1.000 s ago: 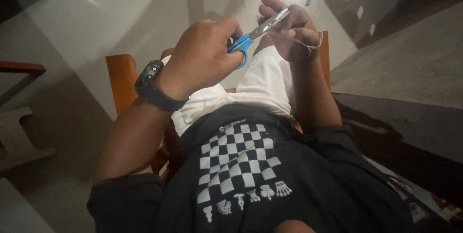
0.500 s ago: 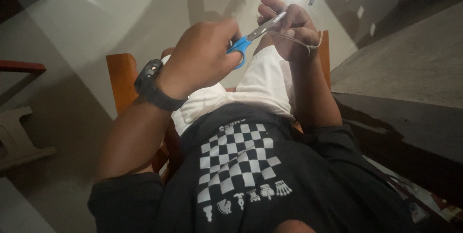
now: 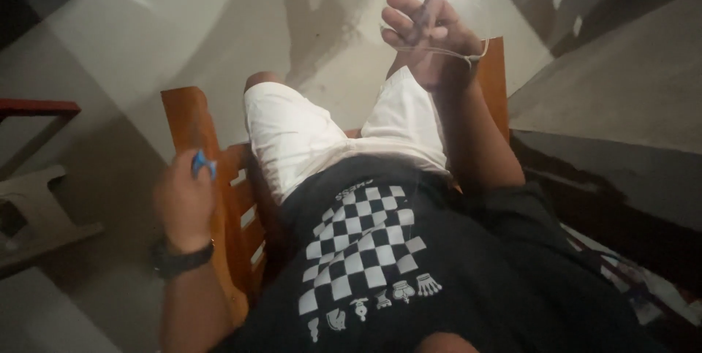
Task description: A person is attempting to tie a knot in a fishing line using a knot-tying tool.
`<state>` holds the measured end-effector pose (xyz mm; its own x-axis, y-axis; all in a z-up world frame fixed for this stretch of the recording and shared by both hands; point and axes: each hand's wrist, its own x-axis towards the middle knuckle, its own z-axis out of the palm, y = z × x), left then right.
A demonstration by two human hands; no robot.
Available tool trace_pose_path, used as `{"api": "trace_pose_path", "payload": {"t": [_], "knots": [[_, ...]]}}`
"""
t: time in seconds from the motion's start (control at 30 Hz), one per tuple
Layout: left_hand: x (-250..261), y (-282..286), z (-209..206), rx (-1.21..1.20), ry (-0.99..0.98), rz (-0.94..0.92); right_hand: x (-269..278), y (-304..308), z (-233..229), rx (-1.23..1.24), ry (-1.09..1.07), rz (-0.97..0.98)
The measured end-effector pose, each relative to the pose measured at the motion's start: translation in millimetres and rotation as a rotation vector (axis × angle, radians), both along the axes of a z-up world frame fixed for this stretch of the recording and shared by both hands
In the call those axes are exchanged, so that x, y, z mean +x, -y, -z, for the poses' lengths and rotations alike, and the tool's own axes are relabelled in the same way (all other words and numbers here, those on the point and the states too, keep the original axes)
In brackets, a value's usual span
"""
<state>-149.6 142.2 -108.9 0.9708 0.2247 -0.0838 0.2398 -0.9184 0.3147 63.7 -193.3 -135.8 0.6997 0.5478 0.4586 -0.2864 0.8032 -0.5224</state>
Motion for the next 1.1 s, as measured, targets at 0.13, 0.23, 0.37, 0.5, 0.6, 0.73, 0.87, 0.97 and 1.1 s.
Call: {"api": "trace_pose_path", "payload": {"t": [0.13, 0.23, 0.37, 0.5, 0.6, 0.73, 0.87, 0.97, 1.1], "knots": [[-43.4, -25.4, 61.7, 0.235, 0.007, -0.112, -1.6, -4.8, 3.1, 0.048, -0.046, 0.018], [-52.5, -25.9, 72.9, 0.248, 0.042, -0.121, -1.7, -8.2, 0.5, 0.1, -0.027, -0.044], [-63.4, -31.9, 89.1, 0.234, 0.047, -0.159, -4.7, -7.6, 2.7, 0.109, -0.016, -0.032], [-49.7, -20.0, 63.2, 0.321, -0.177, -0.125, -2.6, -6.5, 4.1, 0.158, 0.012, -0.074], [-40.5, -11.3, 47.3, 0.363, -0.273, -0.207, -4.2, -5.1, -0.4, 0.129, 0.046, -0.078], [-5.2, 46.8, -21.0, 0.026, -0.023, 0.002, -7.3, -5.2, -13.0, 0.01, -0.024, 0.019], [-5.4, 91.7, -43.8, -0.251, 0.477, 1.027, -8.8, -5.7, -7.6, 0.094, -0.03, -0.043], [44.6, 141.3, -128.3, -1.363, 0.449, 1.293, -9.8, -10.8, -21.3, -0.049, 0.012, 0.099], [56.2, 156.5, -129.2, -1.553, 0.329, 1.455, -9.0, -11.8, -27.5, -0.072, 0.027, 0.071]]}}
